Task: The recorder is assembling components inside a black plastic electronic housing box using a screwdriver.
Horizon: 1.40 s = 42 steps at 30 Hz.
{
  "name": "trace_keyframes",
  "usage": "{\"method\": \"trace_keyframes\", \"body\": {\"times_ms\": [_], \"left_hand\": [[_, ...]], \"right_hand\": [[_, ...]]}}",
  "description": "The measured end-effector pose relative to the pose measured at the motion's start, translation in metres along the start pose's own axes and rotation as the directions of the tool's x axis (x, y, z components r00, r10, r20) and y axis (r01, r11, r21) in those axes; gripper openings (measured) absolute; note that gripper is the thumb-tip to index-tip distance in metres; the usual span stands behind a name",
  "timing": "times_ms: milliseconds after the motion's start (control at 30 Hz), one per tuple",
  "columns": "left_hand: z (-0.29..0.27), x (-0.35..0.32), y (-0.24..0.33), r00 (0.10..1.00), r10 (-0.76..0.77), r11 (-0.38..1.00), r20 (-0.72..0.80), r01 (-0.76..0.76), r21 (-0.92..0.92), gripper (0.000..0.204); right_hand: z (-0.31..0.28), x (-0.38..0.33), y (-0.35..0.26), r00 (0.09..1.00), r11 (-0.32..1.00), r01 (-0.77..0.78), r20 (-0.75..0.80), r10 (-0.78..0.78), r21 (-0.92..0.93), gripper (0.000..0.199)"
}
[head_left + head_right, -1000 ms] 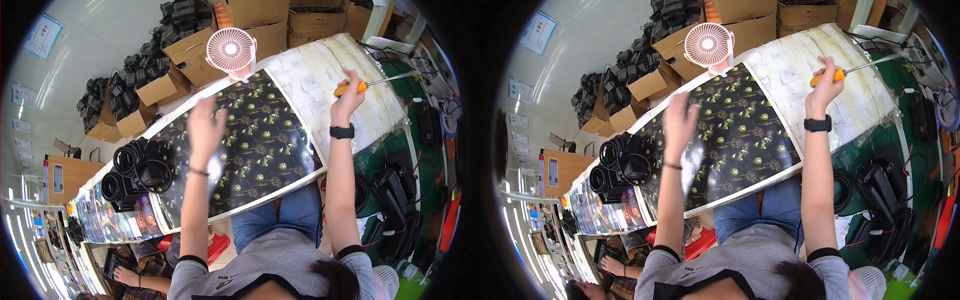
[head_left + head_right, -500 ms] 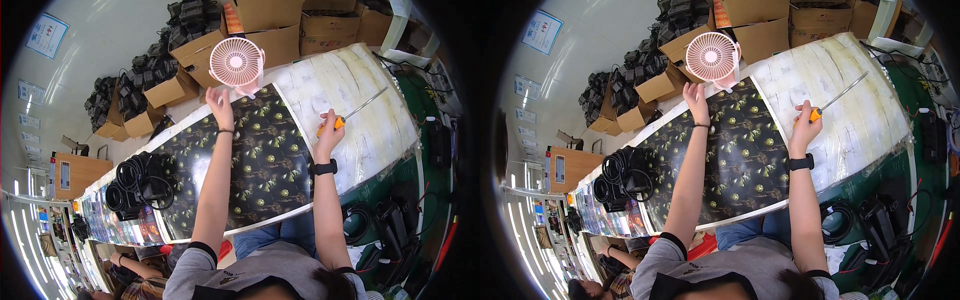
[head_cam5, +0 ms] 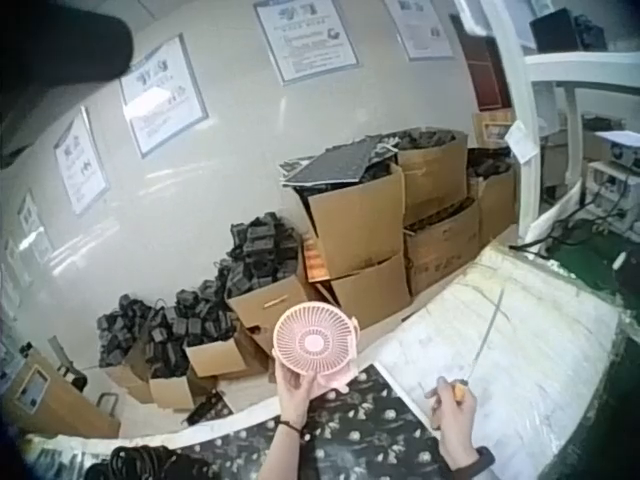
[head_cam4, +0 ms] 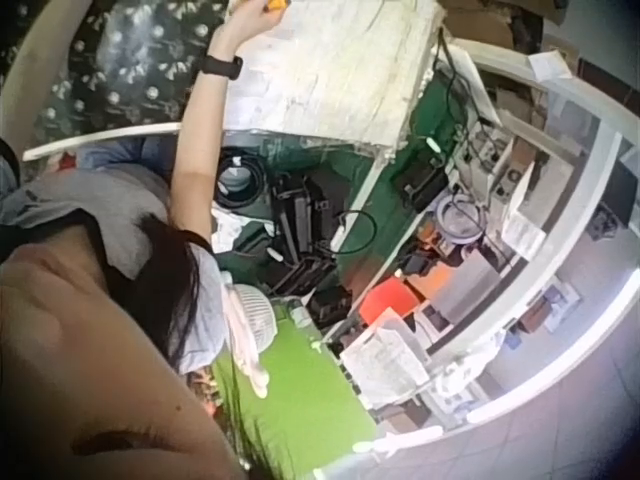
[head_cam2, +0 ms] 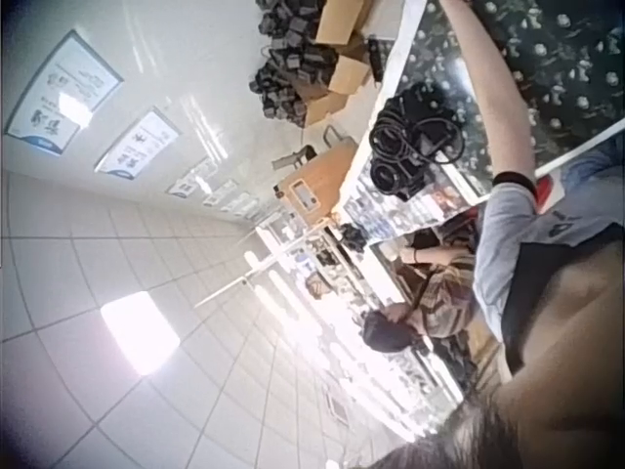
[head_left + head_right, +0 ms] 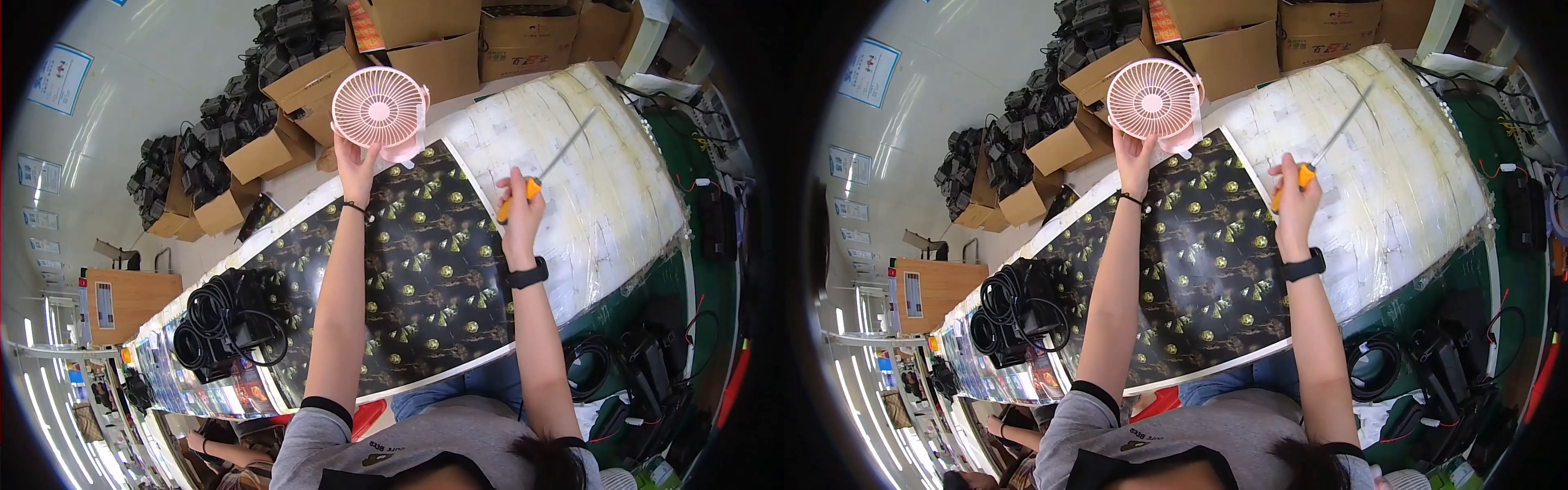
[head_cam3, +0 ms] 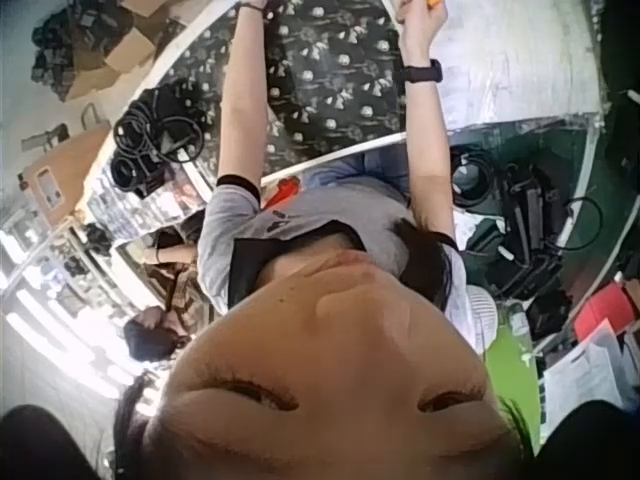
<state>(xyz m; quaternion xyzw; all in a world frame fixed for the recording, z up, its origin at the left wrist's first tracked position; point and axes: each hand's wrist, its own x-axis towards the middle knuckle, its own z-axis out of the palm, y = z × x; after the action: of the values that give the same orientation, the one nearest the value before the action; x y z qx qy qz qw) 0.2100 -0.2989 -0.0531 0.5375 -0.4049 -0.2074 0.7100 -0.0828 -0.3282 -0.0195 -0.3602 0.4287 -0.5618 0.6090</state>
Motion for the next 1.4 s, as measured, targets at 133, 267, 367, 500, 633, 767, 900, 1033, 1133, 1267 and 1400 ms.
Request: {"method": "trace_keyframes", "body": {"times_ms": [133,267,367,500,633,767,900,1033,1133,1267,1400], "left_hand": [[0.0,0.0,-0.002,0.999,0.018,0.999,-0.034,-0.017,0.033,0.092],[0.004,0.0,-0.01,0.992,0.038,0.99,-0.121,-0.021,0.14,0.095],[0.009,-0.001,-0.015,0.984,0.087,0.977,-0.156,-0.054,0.205,0.093],[0.011,-0.003,-0.017,0.982,0.042,0.967,-0.185,0.007,0.256,0.093],[0.001,-0.002,-0.019,0.977,0.095,0.96,-0.189,-0.04,0.276,0.093],[0.009,-0.003,-0.005,0.989,0.052,0.984,-0.138,-0.028,0.175,0.093],[0.013,-0.013,0.003,0.935,0.307,0.842,-0.178,-0.18,0.509,0.078],[0.019,-0.025,0.019,0.808,0.545,0.459,0.224,-0.511,0.727,0.051],[0.03,-0.025,0.022,0.763,0.324,0.394,0.56,-0.647,0.653,0.046],[0.049,-0.025,0.02,0.788,0.022,0.313,0.616,-0.59,0.744,0.051],[0.035,-0.025,0.013,0.797,0.041,0.238,0.602,-0.593,0.769,0.052]], "right_hand": [[0.05,0.011,0.011,0.975,0.994,-0.111,0.195,0.105,0.018,0.029],[0.092,0.031,0.043,0.926,0.984,-0.179,0.342,0.16,0.024,0.039],[0.109,0.045,0.063,0.916,0.957,-0.279,0.322,0.24,0.081,0.04],[0.117,0.053,0.064,0.889,0.915,-0.381,0.325,0.322,0.135,0.042],[0.119,0.048,0.053,0.854,0.948,-0.297,0.41,0.319,-0.119,0.04],[0.113,0.054,0.052,0.84,0.937,-0.312,0.417,0.348,-0.155,0.038],[0.113,0.054,0.05,0.844,0.923,-0.383,0.39,0.368,-0.042,0.037],[0.101,0.046,0.044,0.937,0.958,-0.278,0.239,0.255,0.065,0.033],[0.078,0.063,0.024,0.983,0.985,-0.148,0.118,0.137,0.084,0.032],[0.029,0.103,-0.029,0.989,0.986,0.148,-0.013,-0.15,-0.074,0.032],[-0.017,0.146,-0.065,0.832,0.875,0.446,-0.274,-0.483,-0.189,0.037]]}}
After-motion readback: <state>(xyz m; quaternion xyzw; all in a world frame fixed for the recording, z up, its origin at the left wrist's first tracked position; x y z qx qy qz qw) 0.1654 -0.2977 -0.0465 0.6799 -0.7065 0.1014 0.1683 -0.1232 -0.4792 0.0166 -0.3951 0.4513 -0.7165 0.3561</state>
